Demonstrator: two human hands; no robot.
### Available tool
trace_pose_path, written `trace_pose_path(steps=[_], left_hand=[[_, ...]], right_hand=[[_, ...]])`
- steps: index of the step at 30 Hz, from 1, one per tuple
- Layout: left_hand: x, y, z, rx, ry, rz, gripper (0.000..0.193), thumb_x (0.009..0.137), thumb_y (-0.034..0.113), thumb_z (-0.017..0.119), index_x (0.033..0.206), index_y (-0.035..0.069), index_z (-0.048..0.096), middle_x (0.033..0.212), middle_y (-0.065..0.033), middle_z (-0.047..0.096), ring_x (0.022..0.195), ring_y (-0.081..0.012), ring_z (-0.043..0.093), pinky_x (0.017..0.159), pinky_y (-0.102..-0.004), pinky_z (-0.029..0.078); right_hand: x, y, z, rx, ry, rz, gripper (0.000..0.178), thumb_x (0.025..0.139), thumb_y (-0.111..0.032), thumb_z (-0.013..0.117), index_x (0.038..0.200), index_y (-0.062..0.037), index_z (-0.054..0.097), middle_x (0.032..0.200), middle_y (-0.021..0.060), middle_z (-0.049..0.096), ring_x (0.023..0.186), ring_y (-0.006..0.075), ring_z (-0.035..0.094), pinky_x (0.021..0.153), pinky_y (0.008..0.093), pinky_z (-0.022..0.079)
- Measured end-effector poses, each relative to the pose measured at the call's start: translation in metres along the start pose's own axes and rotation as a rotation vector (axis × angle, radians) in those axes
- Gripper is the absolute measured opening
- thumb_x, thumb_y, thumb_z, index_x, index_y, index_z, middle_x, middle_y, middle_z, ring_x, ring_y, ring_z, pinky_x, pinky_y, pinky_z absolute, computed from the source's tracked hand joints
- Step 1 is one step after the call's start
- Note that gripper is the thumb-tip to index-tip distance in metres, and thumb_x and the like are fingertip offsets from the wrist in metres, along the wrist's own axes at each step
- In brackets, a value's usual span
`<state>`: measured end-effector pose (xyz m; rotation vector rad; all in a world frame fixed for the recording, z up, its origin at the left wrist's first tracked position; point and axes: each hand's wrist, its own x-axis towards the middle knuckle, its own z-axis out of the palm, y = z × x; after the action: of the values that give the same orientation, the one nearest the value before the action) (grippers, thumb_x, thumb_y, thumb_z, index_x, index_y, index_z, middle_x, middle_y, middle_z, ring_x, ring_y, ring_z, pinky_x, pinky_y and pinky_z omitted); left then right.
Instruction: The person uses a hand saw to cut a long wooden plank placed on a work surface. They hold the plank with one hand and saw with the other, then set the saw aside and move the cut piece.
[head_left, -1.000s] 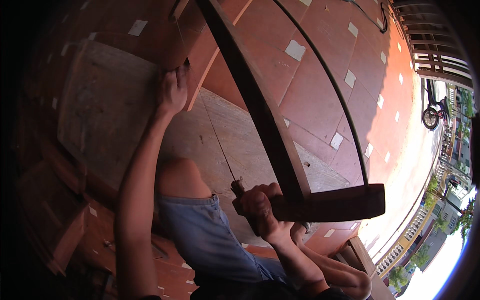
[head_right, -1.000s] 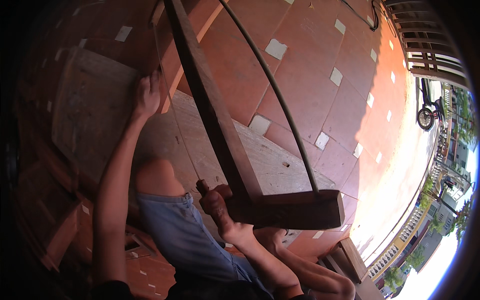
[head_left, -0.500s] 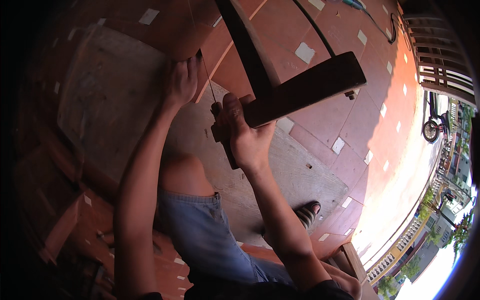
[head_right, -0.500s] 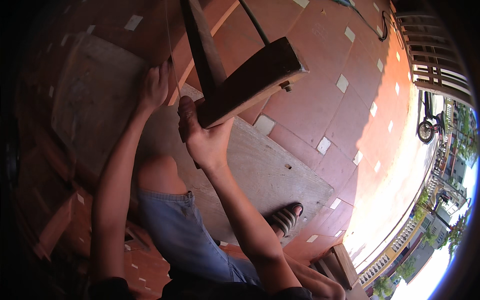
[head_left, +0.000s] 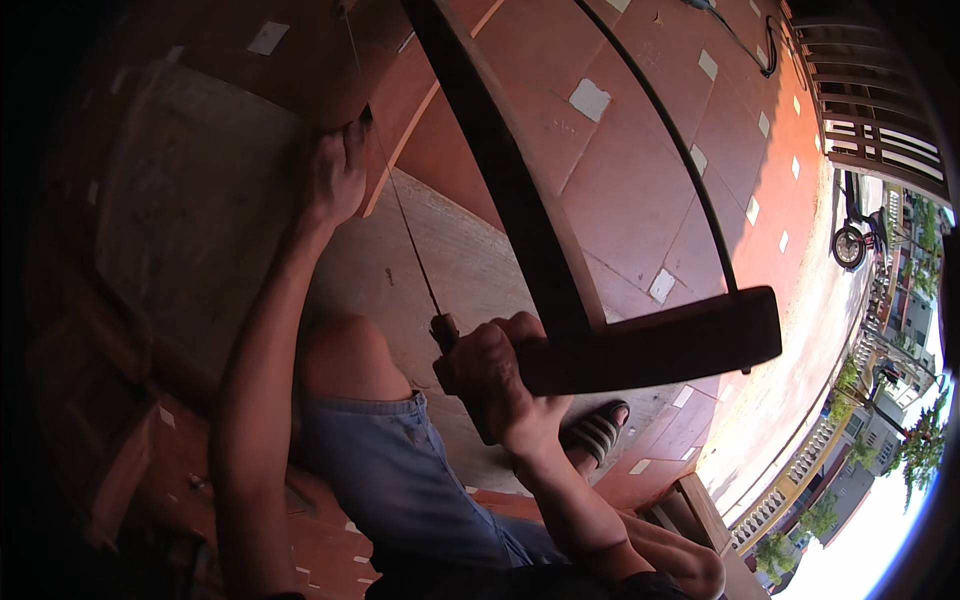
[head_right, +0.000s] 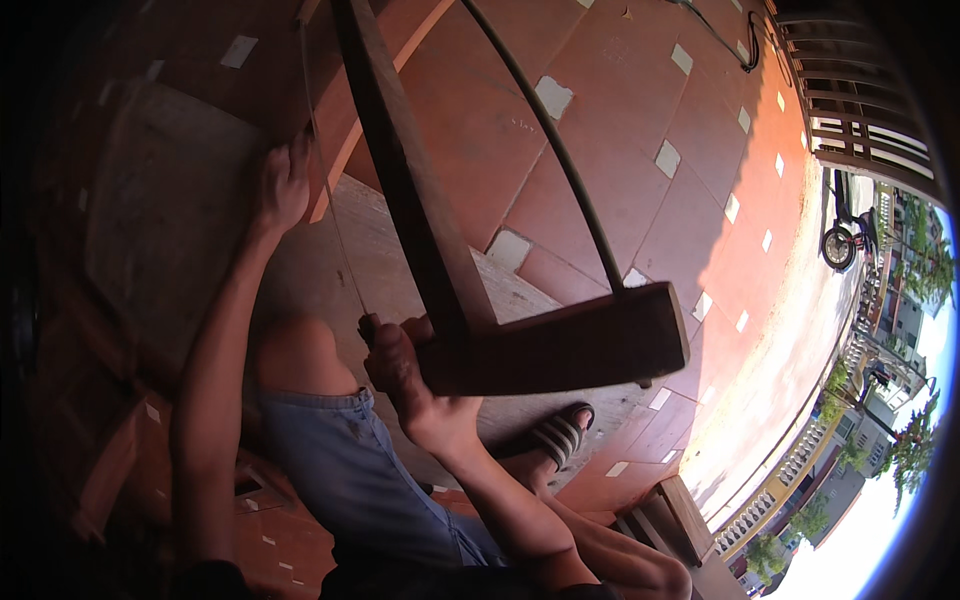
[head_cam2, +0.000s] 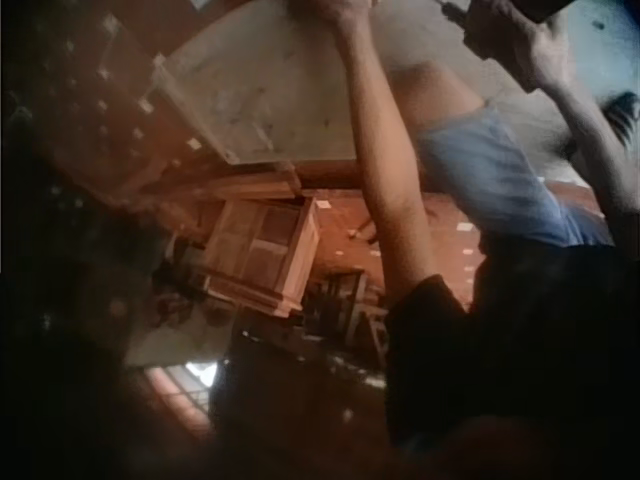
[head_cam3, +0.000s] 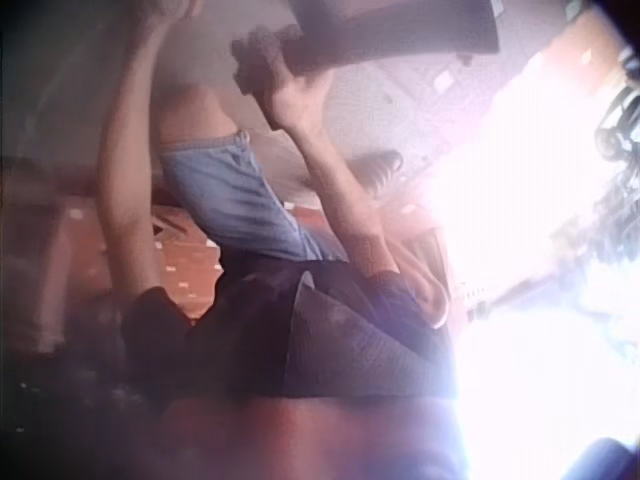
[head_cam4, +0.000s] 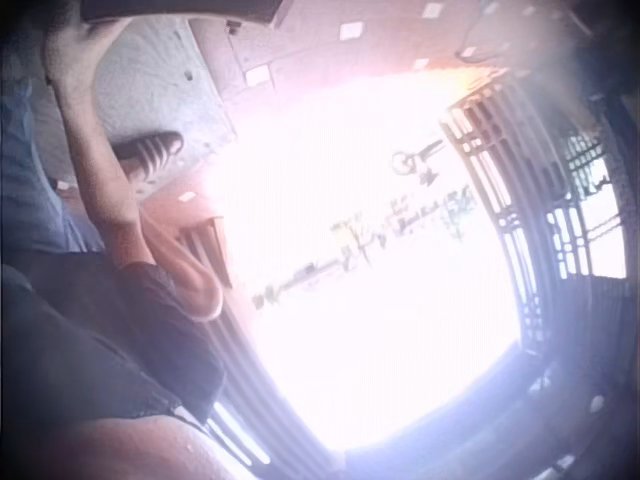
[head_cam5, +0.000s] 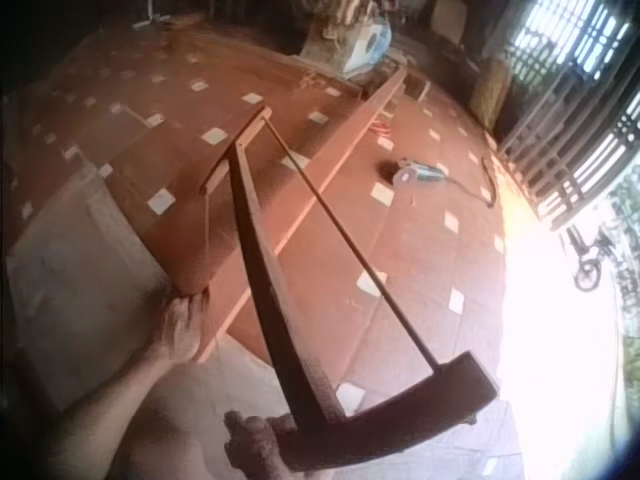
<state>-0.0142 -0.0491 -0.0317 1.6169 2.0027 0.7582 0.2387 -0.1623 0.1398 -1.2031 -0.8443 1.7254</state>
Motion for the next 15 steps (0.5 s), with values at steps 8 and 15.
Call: trace_pose_path(steps=[8,15], left_hand=[[0.023,0.014,0.005,-0.065,0.061,0.104,0.056,0.114,0.039,0.032,0.1,-0.006,0.061,0.092,-0.0348,0.062,0.093,-0.0534,0.061,0.077,-0.0536,0.046],[0.013,0.007,0.004,-0.061,-0.05,-0.02,0.054,0.114,0.036,0.033,0.104,-0.007,0.064,0.101,-0.0358,0.066,0.1,-0.0547,0.062,0.084,-0.0536,0.05]], right_hand=[[0.067,0.011,0.028,0.043,0.137,-0.054,0.031,0.102,-0.015,0.073,0.076,-0.0036,0.06,0.059,-0.0003,0.058,0.049,0.0077,0.053,0.045,0.0264,0.039],[-0.114,-0.042,-0.042,-0.128,-0.109,-0.023,0.024,0.112,-0.025,0.054,0.096,-0.0077,0.048,0.076,0.0085,0.061,0.073,0.0207,0.063,0.078,0.0403,0.055]])
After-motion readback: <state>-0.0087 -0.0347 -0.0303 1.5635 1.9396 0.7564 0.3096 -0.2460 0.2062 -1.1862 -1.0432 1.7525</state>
